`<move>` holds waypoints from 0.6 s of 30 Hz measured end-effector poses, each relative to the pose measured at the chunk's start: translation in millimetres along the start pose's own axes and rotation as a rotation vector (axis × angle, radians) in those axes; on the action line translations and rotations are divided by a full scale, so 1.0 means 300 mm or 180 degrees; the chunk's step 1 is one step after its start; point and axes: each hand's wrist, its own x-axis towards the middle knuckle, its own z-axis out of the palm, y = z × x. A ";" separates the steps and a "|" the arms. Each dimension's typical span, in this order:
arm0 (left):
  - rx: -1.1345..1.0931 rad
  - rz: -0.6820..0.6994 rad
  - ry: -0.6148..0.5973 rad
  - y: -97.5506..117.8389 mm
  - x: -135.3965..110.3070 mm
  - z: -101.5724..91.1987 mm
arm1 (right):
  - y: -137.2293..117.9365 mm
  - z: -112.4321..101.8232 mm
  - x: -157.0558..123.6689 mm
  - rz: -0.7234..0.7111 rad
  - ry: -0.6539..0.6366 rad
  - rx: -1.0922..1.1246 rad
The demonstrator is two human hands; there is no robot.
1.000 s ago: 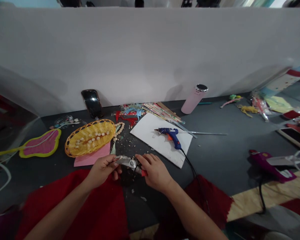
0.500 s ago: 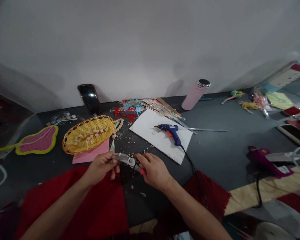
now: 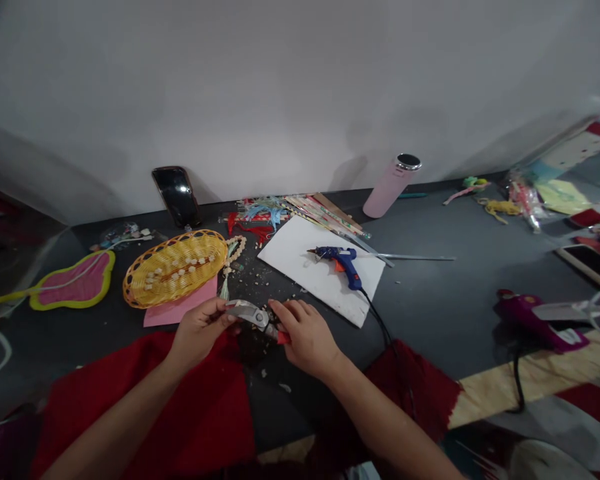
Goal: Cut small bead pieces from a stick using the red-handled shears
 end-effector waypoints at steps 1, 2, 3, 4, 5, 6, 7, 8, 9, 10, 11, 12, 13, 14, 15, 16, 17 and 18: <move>0.0109 0.0000 0.0031 0.003 -0.001 -0.001 | 0.000 0.000 0.000 -0.0005 -0.0018 -0.0013; 0.0239 0.0007 0.0058 0.007 -0.001 -0.002 | 0.000 0.000 0.000 -0.0014 -0.0026 -0.0022; 0.0368 0.0011 0.0075 0.011 -0.002 -0.003 | 0.001 0.000 0.001 -0.0024 -0.0032 -0.0026; 0.0481 0.0002 0.0080 0.016 -0.002 -0.005 | 0.001 -0.001 0.001 -0.0030 -0.0033 -0.0028; 0.0563 -0.0015 0.0078 0.020 -0.002 -0.007 | 0.001 -0.002 0.001 -0.0036 -0.0046 -0.0024; 0.0609 -0.0031 0.0063 0.023 -0.002 -0.010 | 0.001 -0.003 0.002 -0.0040 -0.0059 -0.0019; 0.0631 -0.0043 0.0038 0.025 -0.002 -0.013 | 0.001 -0.005 0.002 -0.0042 -0.0071 -0.0013; 0.0635 -0.0053 0.0000 0.025 -0.002 -0.016 | 0.001 -0.006 0.002 -0.0042 -0.0091 -0.0007; 0.0627 -0.0062 -0.0042 0.024 -0.002 -0.019 | 0.001 -0.007 0.003 -0.0044 -0.0119 -0.0004; 0.0613 -0.0073 -0.0086 0.021 -0.001 -0.022 | 0.000 -0.008 0.003 -0.0042 -0.0146 -0.0004; 0.0586 -0.0092 -0.0133 0.019 -0.001 -0.024 | 0.000 -0.009 0.004 -0.0041 -0.0179 -0.0009; 0.0540 -0.0123 -0.0179 0.017 0.000 -0.027 | -0.001 -0.009 0.004 -0.0039 -0.0205 -0.0016; 0.0473 -0.0165 -0.0223 0.016 0.000 -0.028 | -0.001 -0.010 0.004 -0.0040 -0.0228 -0.0022; 0.0392 -0.0214 -0.0273 0.017 0.000 -0.029 | -0.002 -0.011 0.005 -0.0039 -0.0236 -0.0022; 0.0306 -0.0264 -0.0328 0.019 -0.001 -0.030 | -0.002 -0.012 0.005 -0.0043 -0.0230 -0.0015; 0.0221 -0.0308 -0.0386 0.022 -0.001 -0.030 | -0.002 -0.012 0.005 -0.0053 -0.0217 -0.0001; 0.0138 -0.0345 -0.0450 0.025 -0.001 -0.030 | -0.002 -0.013 0.005 -0.0068 -0.0204 0.0016; 0.0047 -0.0382 -0.0524 0.027 -0.002 -0.030 | -0.001 -0.013 0.005 -0.0088 -0.0194 0.0035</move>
